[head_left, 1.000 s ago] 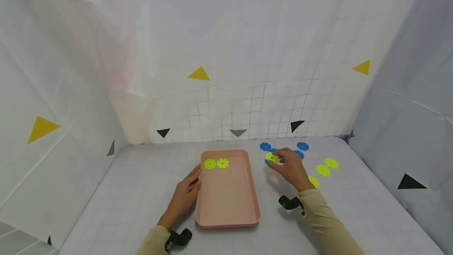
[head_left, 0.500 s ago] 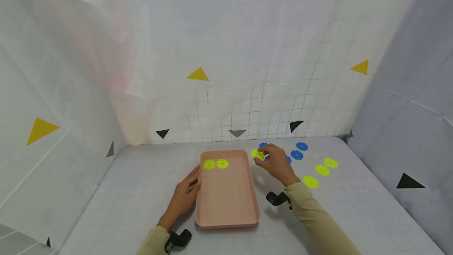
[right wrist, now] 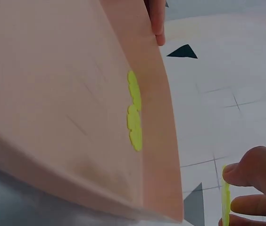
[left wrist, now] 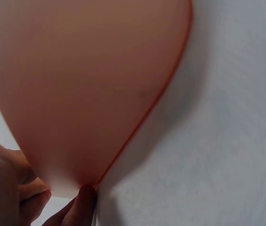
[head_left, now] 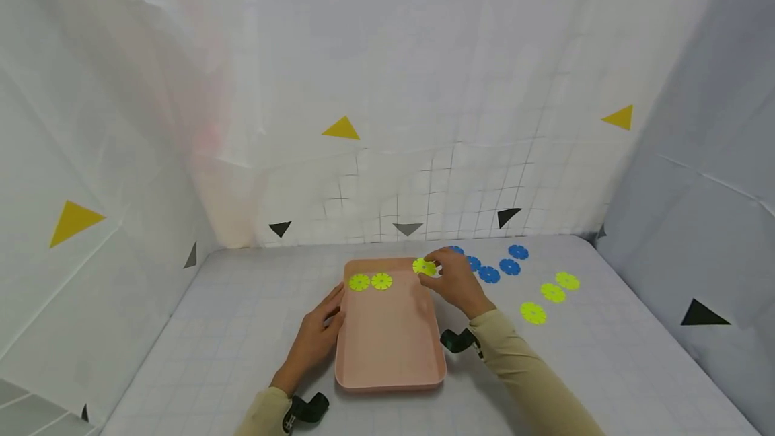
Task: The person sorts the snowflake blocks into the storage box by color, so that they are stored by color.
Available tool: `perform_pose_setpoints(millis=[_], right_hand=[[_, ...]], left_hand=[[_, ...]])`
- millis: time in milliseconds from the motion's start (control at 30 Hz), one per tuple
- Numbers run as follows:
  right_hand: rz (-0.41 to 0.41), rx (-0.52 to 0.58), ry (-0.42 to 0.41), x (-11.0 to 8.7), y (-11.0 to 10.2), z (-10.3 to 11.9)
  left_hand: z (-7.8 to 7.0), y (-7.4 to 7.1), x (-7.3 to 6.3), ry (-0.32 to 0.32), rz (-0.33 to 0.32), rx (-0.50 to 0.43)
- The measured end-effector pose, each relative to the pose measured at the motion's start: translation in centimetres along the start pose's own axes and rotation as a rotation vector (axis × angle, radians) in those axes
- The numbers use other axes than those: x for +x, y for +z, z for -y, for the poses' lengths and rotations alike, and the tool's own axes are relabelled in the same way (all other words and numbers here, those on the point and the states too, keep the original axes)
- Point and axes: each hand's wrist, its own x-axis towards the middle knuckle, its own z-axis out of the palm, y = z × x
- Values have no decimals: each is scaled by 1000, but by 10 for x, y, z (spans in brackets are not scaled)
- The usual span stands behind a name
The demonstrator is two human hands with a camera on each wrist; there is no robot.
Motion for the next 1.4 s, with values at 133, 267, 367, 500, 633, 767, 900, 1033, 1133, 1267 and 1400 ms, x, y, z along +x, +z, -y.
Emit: perform_pose_setpoints(millis=[133, 267, 367, 500, 633, 767, 900, 1033, 1133, 1267, 1400], right_hand=[[16, 4, -5, 1, 7, 1], [28, 15, -16, 5, 13, 5], [33, 28, -31, 9, 18, 7], [44, 19, -31, 13, 26, 9], [60, -26, -9, 15, 36, 9], [82, -111, 20, 17, 44, 8], [106, -163, 35, 20, 51, 9], [123, -178, 55, 22, 55, 7], [130, -196, 73, 23, 58, 4], [118, -200, 71, 22, 61, 1], [107, -191, 35, 21, 62, -1]], left_hand=[[1, 1, 0, -3, 4, 2], [0, 0, 0, -5, 10, 1], [0, -1, 0, -7, 8, 3], [0, -1, 0, -13, 8, -1], [1, -1, 1, -22, 13, -10], [1, -1, 0, -25, 13, -3], [2, -1, 0, -16, 11, -6], [2, -1, 1, 2, 8, -6], [1, -1, 1, 14, 7, -7], [0, -1, 1, 21, 7, -9], [2, -1, 1, 15, 2, 1]])
